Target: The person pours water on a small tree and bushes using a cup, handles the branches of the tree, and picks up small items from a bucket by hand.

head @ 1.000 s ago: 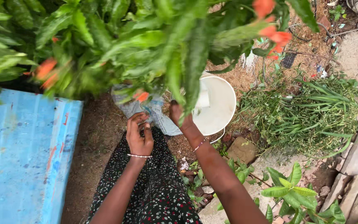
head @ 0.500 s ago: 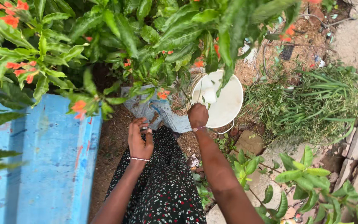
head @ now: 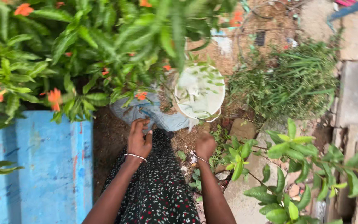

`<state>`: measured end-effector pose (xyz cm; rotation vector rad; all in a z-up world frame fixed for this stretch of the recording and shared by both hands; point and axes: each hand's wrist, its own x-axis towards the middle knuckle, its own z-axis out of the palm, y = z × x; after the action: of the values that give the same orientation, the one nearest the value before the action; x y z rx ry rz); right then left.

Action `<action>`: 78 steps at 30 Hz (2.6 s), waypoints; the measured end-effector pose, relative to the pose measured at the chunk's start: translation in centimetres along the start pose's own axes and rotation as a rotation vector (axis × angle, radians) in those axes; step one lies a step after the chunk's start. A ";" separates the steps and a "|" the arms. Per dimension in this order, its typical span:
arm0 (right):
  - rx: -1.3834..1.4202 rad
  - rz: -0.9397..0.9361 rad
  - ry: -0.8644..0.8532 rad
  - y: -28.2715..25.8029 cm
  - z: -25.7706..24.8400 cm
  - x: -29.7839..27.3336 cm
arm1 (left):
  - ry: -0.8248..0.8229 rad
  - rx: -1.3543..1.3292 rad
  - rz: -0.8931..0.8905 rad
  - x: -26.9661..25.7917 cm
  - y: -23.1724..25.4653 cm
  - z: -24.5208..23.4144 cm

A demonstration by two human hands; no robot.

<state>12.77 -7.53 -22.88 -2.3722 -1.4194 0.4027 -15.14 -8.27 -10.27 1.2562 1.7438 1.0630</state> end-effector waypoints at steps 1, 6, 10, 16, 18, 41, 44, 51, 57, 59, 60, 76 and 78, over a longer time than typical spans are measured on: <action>0.025 0.062 0.066 2.3 -0.9 0.3 | -0.004 0.006 0.019 0.1 0.1 0.2; 0.035 0.053 0.298 11.1 -3.4 4.5 | 0.012 -0.007 0.043 0.5 0.6 1.0; -0.189 0.095 0.623 17.6 -11.6 11.4 | 0.001 -0.002 0.000 0.3 0.8 1.4; -1.011 -0.105 0.833 20.8 -32.7 28.3 | -0.036 0.025 0.088 0.2 -0.9 2.2; -0.516 -0.010 0.510 19.9 -35.4 31.6 | -0.062 0.015 0.096 0.6 -1.7 3.0; -0.074 -0.504 -0.777 -5.1 11.5 11.4 | -0.111 -0.013 -0.221 6.3 -9.4 14.2; 0.072 -0.443 -0.809 -2.8 13.8 11.1 | -0.098 -0.046 -0.269 5.5 -11.2 14.2; 0.255 -0.090 -0.426 -6.5 12.1 10.7 | -0.132 -0.074 -0.348 4.2 -15.8 14.2; 0.143 -0.318 -0.362 -11.7 7.1 8.6 | -0.113 -0.356 -0.544 6.9 -20.1 18.3; 0.142 -0.457 -0.265 -10.4 7.0 9.2 | -0.117 -0.612 -0.663 8.5 -20.9 20.5; 0.152 -0.492 -0.224 -10.0 7.3 9.6 | -0.115 -0.736 -0.714 9.6 -21.2 21.1; 0.352 -0.616 -0.287 -10.6 4.1 13.6 | 0.074 -1.756 -0.803 14.4 -20.2 29.5; 0.370 -0.621 -0.313 -10.4 3.9 14.1 | -0.037 -1.600 -0.668 14.2 -20.7 29.0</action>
<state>9.42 10.15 -22.81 -1.5258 -1.9221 0.7966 -0.34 7.54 -41.85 -0.2932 0.6326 1.3953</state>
